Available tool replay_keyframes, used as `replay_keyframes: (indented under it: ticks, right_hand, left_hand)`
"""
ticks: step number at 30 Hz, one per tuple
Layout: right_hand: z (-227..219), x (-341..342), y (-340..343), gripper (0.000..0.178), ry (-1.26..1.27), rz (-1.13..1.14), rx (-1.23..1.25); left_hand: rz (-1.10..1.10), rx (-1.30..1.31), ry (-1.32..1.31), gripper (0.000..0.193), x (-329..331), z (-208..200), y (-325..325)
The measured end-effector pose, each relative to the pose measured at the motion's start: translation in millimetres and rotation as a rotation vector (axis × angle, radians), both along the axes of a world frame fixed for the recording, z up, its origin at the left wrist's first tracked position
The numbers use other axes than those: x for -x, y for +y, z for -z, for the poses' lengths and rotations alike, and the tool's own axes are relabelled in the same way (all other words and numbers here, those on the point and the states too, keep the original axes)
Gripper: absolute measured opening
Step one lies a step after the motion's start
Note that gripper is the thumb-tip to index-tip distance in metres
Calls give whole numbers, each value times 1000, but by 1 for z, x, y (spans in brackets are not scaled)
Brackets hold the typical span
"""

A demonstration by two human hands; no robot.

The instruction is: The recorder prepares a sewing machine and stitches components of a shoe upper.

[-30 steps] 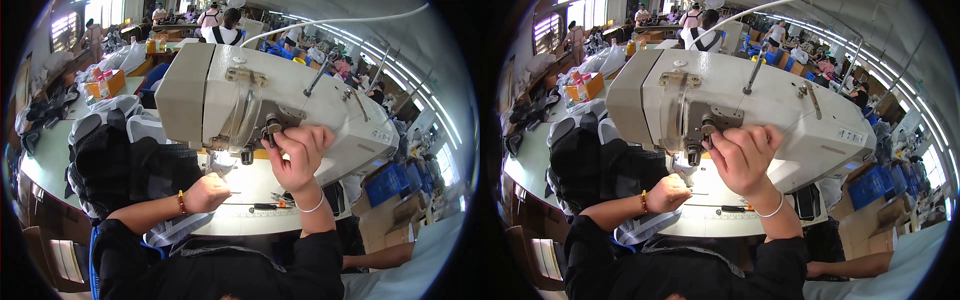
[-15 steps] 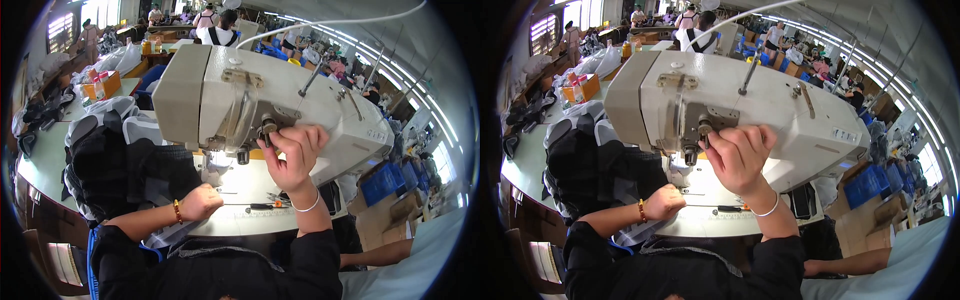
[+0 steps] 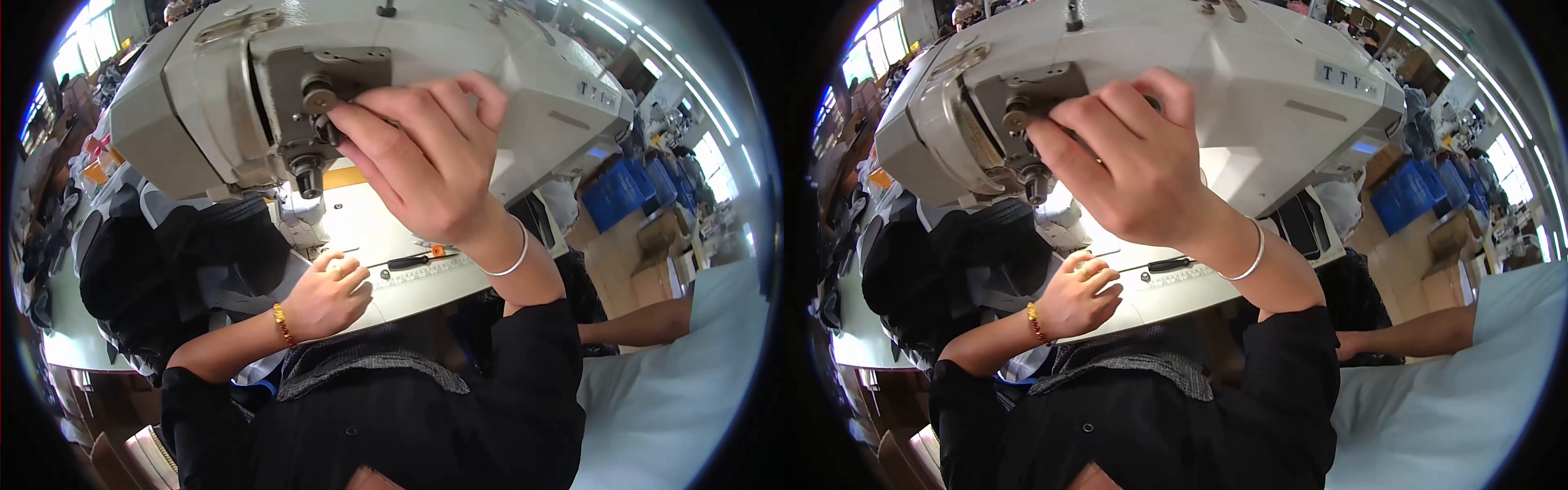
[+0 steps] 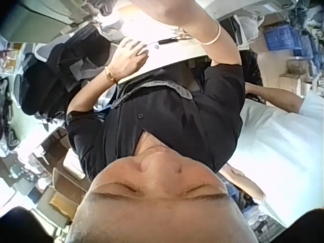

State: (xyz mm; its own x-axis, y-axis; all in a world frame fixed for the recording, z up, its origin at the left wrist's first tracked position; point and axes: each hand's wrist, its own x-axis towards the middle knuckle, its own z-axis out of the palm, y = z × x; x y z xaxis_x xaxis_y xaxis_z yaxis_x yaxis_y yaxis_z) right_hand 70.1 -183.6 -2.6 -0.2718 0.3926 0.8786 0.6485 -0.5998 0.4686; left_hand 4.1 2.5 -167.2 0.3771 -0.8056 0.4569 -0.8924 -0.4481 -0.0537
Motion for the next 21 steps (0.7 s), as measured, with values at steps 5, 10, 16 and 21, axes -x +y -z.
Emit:
replay_keyframes:
  ticks: [5, 10, 16, 21]
  right_hand:
    - [0, 2, -2, 23, -9, -20, -23]
    - [2, 18, -22, 26, 22, 15, -31]
    - [53, 56, -79, 36, 346, 16, -134]
    - [88, 68, -85, 27, 716, 69, -386]
  left_hand:
    - [-92, -155, 106, 6, -13, 15, -38]
    - [-155, -54, 267, 16, -43, 59, -50]
    - [-273, -14, 436, 39, -43, 80, -58]
    - [-212, 25, 394, 37, -45, 83, -66]
